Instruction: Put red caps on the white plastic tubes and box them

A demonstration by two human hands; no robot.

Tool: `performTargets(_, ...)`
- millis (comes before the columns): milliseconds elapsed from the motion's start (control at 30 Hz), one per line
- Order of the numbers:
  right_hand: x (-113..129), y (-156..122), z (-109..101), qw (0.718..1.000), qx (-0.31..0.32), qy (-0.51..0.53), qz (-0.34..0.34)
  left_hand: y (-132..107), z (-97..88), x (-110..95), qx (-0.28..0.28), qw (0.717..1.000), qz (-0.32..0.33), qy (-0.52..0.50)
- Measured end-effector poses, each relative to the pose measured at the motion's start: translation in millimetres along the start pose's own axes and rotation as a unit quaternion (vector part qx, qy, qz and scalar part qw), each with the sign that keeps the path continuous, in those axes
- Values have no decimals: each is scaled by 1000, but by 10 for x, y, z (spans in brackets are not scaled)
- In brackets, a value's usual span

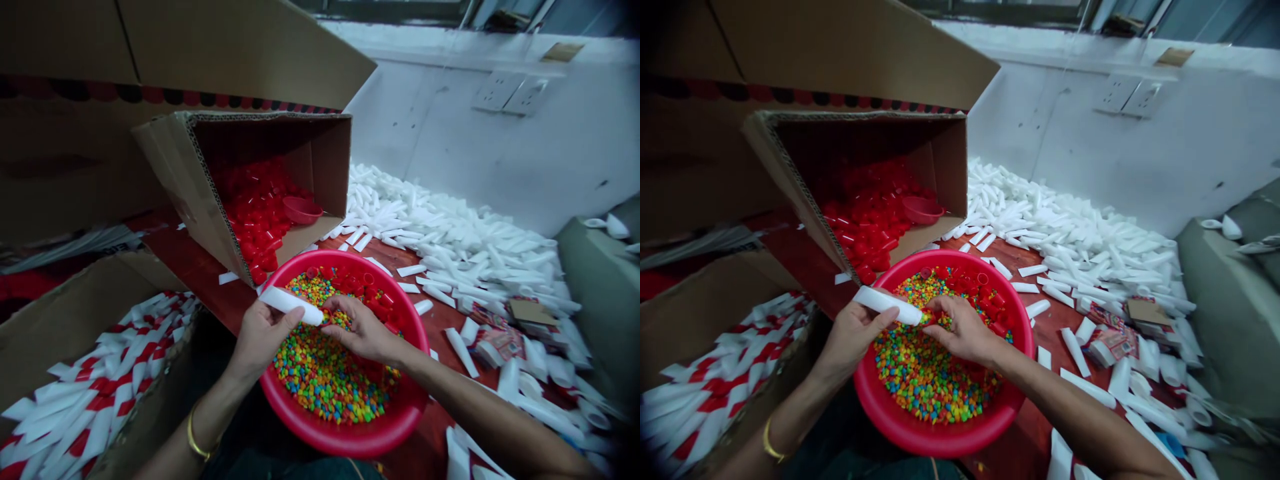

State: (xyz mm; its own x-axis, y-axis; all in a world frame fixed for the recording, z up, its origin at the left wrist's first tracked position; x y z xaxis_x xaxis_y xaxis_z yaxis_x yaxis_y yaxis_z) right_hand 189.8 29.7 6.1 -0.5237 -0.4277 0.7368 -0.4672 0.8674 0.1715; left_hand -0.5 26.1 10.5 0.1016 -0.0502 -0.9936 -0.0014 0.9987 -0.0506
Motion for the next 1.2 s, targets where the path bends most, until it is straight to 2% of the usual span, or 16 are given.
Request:
performTargets(67, 15, 8, -4, 998, 29, -61, -2, 15, -62, 16, -24, 999, 15, 31)
performTargets(133, 39, 29, 34, 985, 88, -150, -9, 40, -171, 30, -61, 994, 38, 84)
performTargets(233, 76, 72, 146, 934, 164, -315, -49, 80, -310, 74, -78, 986, 43, 140)
performTargets(300, 96, 106, 218, 907, 190, -369, -72, 91, -343, 114, -65, 987, 22, 142)
performTargets(333, 100, 123, 243, 907, 200, -363, -69, 88, -345, 127, -61, 989, 11, 136)
performTargets(400, 84, 152, 260, 937, 216, -274, -22, 68, -333, 132, -60, 992, -4, 112)
performTargets(467, 45, 163, 242, 972, 204, -96, 60, 40, -310, 113, -56, 997, -14, 61)
performTargets(500, 26, 161, 228, 978, 186, 7, 93, 27, -294, 99, -49, 998, -21, 31)
performTargets(567, 3, 144, 201, 966, 144, 182, 119, 8, -254, 69, -27, 999, -30, -23)
performTargets(633, 5, 117, 173, 952, 104, 269, 106, -1, -202, 42, -9, 998, -25, -54)
performTargets(700, 29, 86, 141, 954, 64, 279, 85, -2, -145, 27, -4, 998, -6, -60)
performTargets(800, 100, 47, 93, 974, 21, 221, 52, -2, -65, 30, -4, 999, 14, -50)
performTargets(1033, 218, 14, 3, 997, -9, 67, -30, -44, -41, -57, 19, 997, 72, -12)
performTargets(1200, 279, 24, -30, 995, 1, 54, -81, -73, -46, -159, 72, 989, 127, 26)
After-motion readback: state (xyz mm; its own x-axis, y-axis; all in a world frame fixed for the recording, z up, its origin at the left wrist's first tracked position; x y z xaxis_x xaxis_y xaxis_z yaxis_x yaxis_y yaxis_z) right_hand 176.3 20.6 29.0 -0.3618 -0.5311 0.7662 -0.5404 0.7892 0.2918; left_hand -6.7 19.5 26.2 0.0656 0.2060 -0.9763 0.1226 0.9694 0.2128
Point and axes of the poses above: each hand's wrist, its own y-axis towards the middle knuckle, its own z-axis out of the palm, x = y × z, the point moved 3 cm from there along y, towards the middle knuckle, and after that the axes turned 1 degree about -z, right-handed, at the moved point
